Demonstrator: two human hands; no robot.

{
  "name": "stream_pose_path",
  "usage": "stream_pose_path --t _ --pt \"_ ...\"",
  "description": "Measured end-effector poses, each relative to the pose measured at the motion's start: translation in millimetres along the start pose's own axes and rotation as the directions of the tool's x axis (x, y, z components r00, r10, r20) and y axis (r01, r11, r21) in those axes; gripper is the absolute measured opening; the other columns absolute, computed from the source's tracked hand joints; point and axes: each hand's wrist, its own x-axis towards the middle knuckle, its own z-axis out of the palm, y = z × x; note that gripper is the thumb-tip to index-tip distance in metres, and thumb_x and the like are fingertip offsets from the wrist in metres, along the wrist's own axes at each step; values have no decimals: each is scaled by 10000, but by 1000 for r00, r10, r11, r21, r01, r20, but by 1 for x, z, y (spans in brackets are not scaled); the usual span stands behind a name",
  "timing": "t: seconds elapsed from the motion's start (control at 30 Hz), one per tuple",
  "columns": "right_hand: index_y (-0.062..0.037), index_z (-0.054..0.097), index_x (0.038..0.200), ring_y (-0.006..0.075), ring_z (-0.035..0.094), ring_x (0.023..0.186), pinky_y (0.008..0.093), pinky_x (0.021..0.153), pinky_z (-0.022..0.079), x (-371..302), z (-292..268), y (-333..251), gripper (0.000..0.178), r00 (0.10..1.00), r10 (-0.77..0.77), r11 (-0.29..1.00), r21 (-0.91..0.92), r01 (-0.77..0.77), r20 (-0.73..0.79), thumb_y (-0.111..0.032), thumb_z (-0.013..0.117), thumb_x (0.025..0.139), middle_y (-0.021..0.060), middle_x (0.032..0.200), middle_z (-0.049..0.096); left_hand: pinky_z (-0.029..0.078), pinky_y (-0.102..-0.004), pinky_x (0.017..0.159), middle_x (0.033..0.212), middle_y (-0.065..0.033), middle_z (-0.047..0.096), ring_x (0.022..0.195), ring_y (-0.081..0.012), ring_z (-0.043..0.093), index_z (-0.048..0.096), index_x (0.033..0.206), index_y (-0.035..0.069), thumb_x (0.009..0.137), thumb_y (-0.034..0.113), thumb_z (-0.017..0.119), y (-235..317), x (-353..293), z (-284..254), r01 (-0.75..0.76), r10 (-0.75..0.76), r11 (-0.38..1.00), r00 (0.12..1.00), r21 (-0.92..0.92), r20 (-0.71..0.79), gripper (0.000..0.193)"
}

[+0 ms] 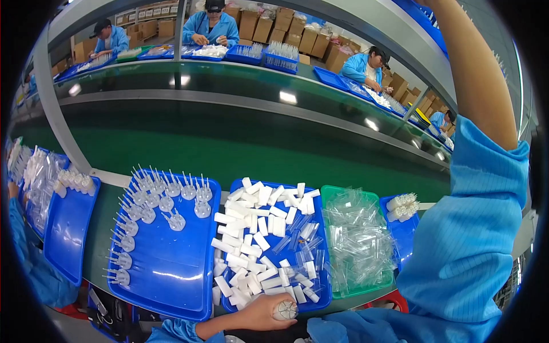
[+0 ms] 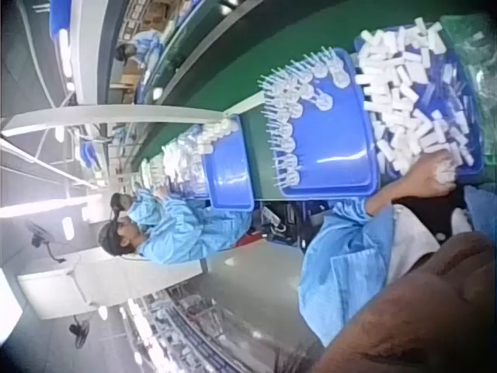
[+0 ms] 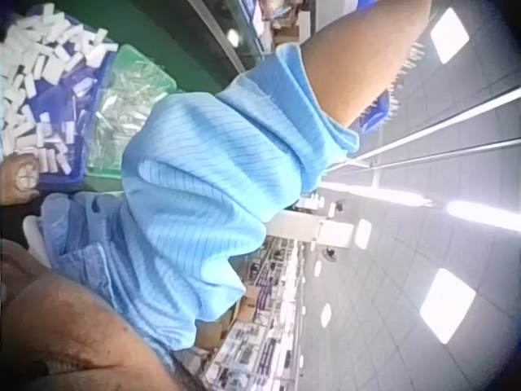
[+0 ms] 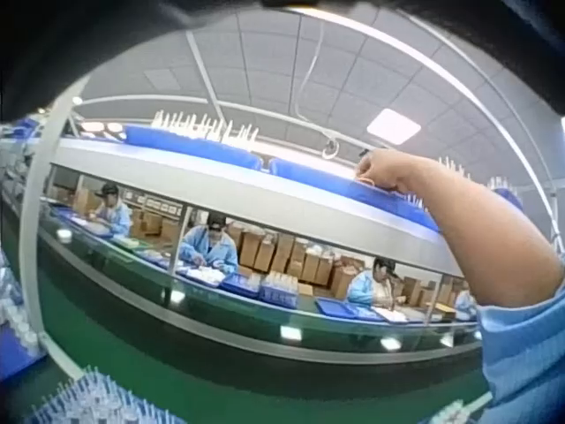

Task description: The person assembles components by fitting white foam pieces onto a pronged plastic base, sliding clear plastic tubes over the foam pieces, and securing the assembled bundle with a rubber band by hand.

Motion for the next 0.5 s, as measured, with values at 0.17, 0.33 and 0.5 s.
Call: stream_pose_path --t 0.17,0.33,0.5 --pt "-28 673 802 128 494 501 279 446 390 -2 9 -7 102 933 -45 999 -4 47 -357 -121 645 770 54 628 582 483 -310 708 863 -111 634 794 -246 629 554 966 75 724 271 726 1 -2 -2 33 -33 999 999 -2 0 356" --pt "-27 682 798 120 481 467 273 412 371 19 -28 32 95 965 -212 768 584 264 -157 -97 623 775 55 600 572 482 -313 702 846 -116 629 777 -252 625 550 974 73 728 265 722 1 0 -1 5 -5 1000 1000 -3 10 357" --pt "112 605 950 343 611 903 329 746 576 -77 -24 -33 168 687 -62 916 231 326 -724 39 513 830 265 1026 586 474 -300 683 831 -100 626 758 -213 614 557 967 70 725 262 732 -1 -4 2 29 -29 1000 1000 12 -11 355"
